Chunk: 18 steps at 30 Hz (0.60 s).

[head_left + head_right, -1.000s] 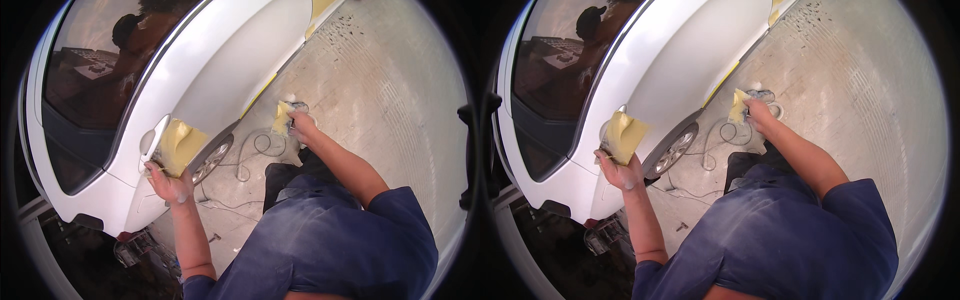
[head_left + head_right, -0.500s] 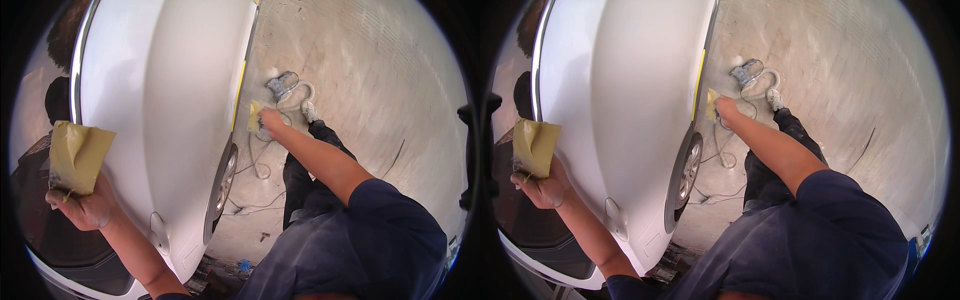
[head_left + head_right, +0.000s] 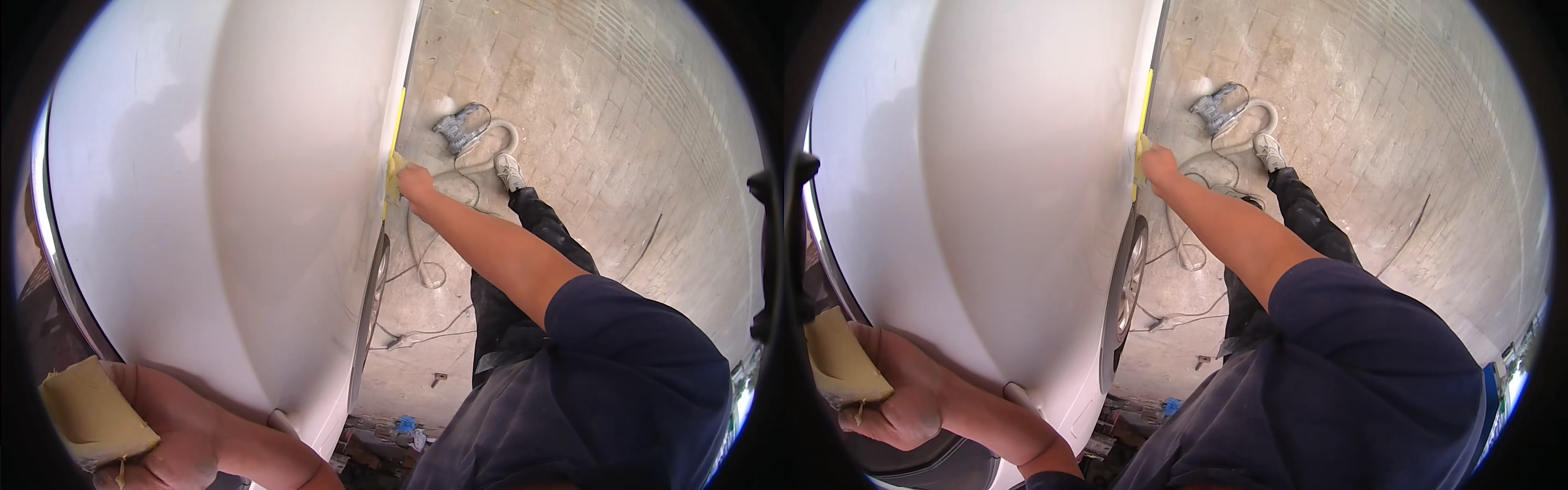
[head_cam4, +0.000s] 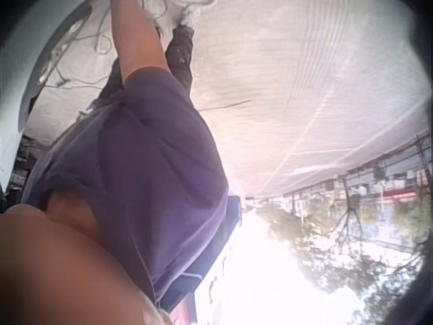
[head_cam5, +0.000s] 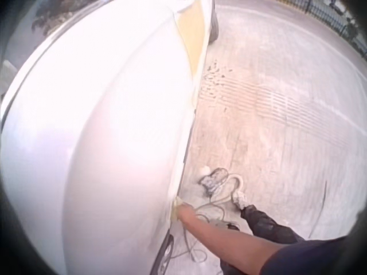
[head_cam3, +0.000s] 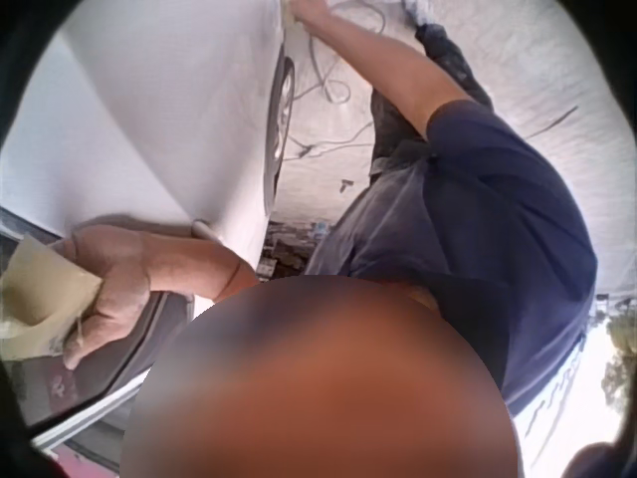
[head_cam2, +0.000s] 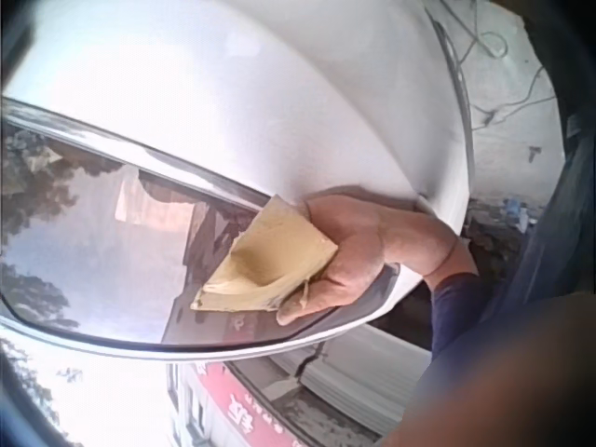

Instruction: The person applies masking tape along the lower edge of a white car's side panel, then retrieves body filler and a spreader. They scoop filler onto the spreader and apply it to the taped area on the car's side, smoothing it with the tool.

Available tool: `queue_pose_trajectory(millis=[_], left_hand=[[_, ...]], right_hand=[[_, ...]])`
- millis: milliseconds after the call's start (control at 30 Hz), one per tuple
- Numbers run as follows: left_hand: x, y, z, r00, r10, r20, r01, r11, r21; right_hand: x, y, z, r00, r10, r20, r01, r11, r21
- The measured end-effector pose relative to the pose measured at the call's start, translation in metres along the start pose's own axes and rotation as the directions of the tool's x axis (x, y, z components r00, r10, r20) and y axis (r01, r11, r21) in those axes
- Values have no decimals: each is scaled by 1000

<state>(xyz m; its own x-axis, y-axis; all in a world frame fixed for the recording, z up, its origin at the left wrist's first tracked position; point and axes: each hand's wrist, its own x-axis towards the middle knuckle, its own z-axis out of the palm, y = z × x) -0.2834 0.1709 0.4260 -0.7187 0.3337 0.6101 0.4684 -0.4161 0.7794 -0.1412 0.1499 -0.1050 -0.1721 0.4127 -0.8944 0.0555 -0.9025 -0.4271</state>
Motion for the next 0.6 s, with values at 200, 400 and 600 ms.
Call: queue_pose_trajectory(millis=[200,400,600], left_hand=[[10,3,-11,999,-31,43,34,997,-68],[10,2,-6,998,-11,58,13,999,-30],[4,0,4,999,44,18,-45,999,30]], right_hand=[[4,-4,18,995,-48,-82,30,978,-205],[4,-1,30,996,-94,13,94,972,-214],[3,6,34,993,-95,75,110,970,-218]])
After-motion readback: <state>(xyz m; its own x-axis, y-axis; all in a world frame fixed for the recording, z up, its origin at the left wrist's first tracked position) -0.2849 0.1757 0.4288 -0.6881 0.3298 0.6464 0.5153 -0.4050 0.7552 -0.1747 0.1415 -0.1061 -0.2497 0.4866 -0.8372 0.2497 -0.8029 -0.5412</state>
